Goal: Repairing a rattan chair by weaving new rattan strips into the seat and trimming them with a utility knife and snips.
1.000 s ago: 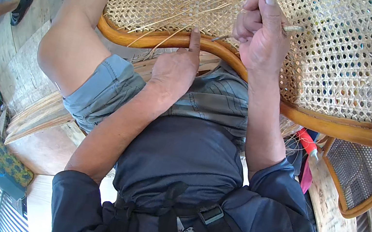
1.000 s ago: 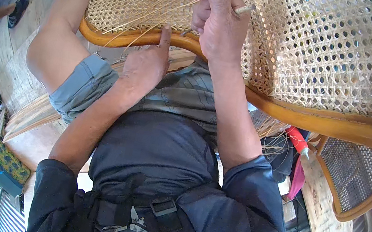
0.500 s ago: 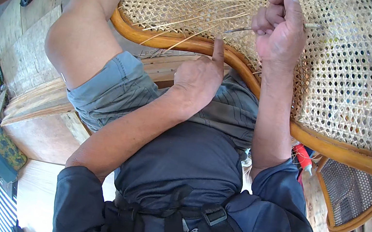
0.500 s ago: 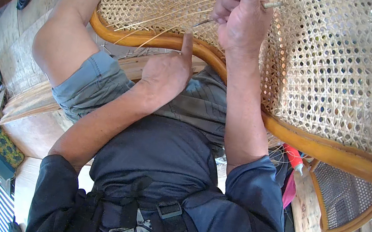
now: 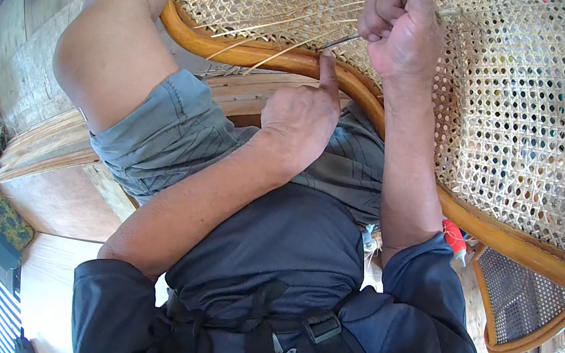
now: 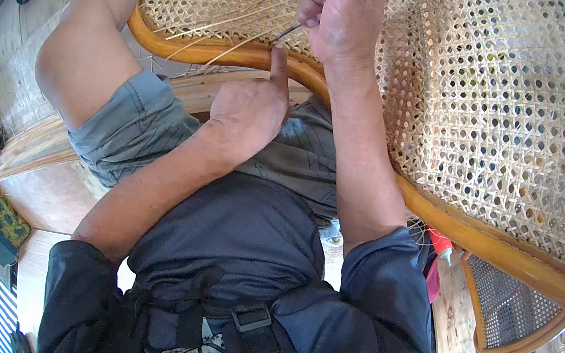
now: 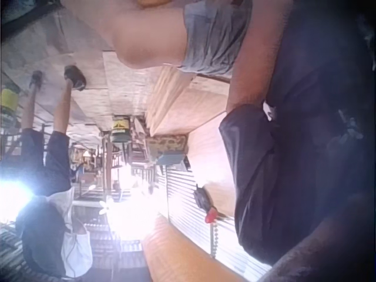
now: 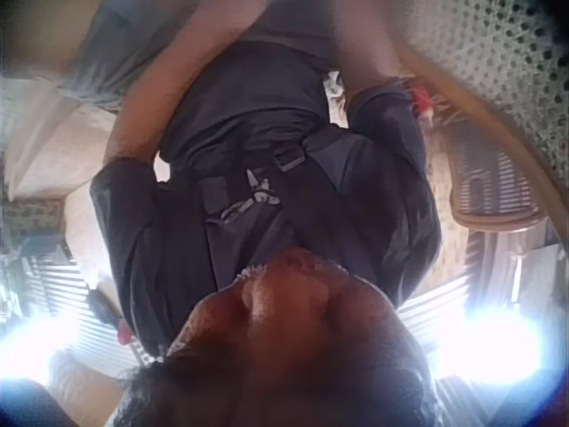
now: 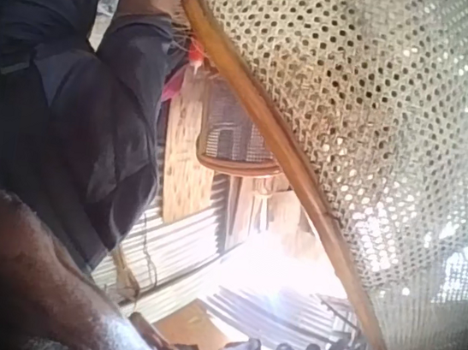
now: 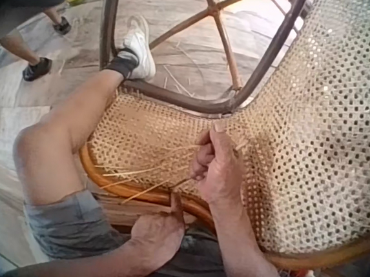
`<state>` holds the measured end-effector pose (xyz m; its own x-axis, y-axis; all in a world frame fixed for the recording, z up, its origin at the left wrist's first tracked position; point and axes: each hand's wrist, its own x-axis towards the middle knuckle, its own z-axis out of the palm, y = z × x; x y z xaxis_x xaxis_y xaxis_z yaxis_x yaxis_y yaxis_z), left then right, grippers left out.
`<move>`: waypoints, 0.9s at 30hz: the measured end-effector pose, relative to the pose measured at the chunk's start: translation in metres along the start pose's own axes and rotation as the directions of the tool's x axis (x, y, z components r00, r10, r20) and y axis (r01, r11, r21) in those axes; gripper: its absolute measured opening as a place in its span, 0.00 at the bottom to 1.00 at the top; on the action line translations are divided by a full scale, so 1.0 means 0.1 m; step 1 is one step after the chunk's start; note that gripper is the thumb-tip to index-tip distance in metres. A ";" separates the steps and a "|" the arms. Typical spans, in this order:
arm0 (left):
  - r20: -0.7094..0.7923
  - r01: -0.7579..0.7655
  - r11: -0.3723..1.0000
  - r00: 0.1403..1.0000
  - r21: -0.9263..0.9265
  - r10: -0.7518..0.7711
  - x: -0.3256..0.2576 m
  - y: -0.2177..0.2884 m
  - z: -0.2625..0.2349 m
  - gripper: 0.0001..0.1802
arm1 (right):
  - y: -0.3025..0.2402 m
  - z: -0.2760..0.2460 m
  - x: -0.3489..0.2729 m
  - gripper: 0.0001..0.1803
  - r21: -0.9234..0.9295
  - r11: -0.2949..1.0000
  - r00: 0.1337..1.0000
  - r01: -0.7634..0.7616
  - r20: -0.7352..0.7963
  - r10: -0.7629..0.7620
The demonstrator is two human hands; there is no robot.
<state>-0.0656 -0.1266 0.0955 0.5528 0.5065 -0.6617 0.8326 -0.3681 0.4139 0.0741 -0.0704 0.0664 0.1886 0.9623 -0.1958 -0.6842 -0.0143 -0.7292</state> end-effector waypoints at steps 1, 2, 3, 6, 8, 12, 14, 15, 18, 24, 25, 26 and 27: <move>-0.006 -0.003 1.000 1.000 0.007 0.003 0.01 0.01 0.00 0.37 | 0.04 -0.12 0.03 0.21 0.198 0.978 0.954 0.069 0.272 -0.123; -0.005 -0.002 1.000 1.000 0.004 0.002 0.00 0.00 0.01 0.37 | 0.04 -0.10 0.01 0.21 0.198 0.978 0.955 0.067 0.272 -0.120; -0.002 -0.001 1.000 1.000 -0.007 0.001 0.00 -0.01 0.01 0.37 | 0.03 -0.09 -0.03 0.22 -0.073 0.997 0.997 0.028 0.074 -0.023; -0.016 -0.010 1.000 1.000 0.008 0.010 -0.02 -0.03 0.02 0.37 | -0.08 0.29 -0.20 0.21 -0.463 0.881 0.987 -0.099 -0.155 0.030; -0.033 -0.032 0.999 0.999 0.037 0.034 -0.03 -0.02 0.01 0.37 | -0.10 0.43 -0.24 0.19 -0.595 0.794 0.985 -0.123 -0.170 0.026; -0.100 -0.050 0.998 0.994 0.026 0.052 -0.09 -0.05 0.11 0.37 | 0.03 0.50 -0.31 0.19 -0.778 0.613 0.991 0.135 0.100 -0.092; -0.183 -0.077 0.994 0.979 0.082 0.091 -0.06 -0.07 0.13 0.36 | 0.04 0.53 -0.24 0.20 -0.785 0.582 0.977 0.210 0.184 -0.105; -0.107 -0.065 0.996 0.992 0.063 0.072 -0.04 -0.06 0.09 0.37 | 0.03 0.54 -0.22 0.20 -0.819 0.559 0.989 0.131 0.144 -0.020; -0.055 -0.033 0.999 0.998 0.026 0.034 -0.03 -0.07 0.06 0.36 | 0.05 0.48 -0.11 0.18 -0.791 0.603 0.985 0.101 0.166 0.053; -0.130 -0.047 0.999 0.990 0.006 0.048 -0.03 -0.08 0.05 0.34 | -0.06 0.32 -0.21 0.21 -0.542 0.840 0.999 -0.010 -0.034 -0.010; -0.130 -0.039 0.999 0.991 0.001 0.039 -0.03 -0.09 0.07 0.34 | -0.01 0.38 -0.23 0.20 -0.606 0.796 1.000 0.008 -0.020 -0.025; -0.132 -0.044 0.999 0.990 0.005 0.044 -0.04 -0.10 0.08 0.34 | 0.01 0.45 -0.27 0.20 -0.670 0.742 0.999 0.022 -0.019 -0.046; -0.130 -0.054 0.998 0.990 0.016 0.056 -0.04 -0.13 0.09 0.34 | 0.01 0.49 -0.17 0.20 -0.580 0.813 0.999 -0.048 -0.023 0.042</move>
<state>-0.0786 -0.1305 0.0873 0.5981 0.5823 -0.5507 0.8008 -0.4076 0.4387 0.0359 -0.0730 0.1009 0.1762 0.9542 -0.2416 -0.1569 -0.2151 -0.9639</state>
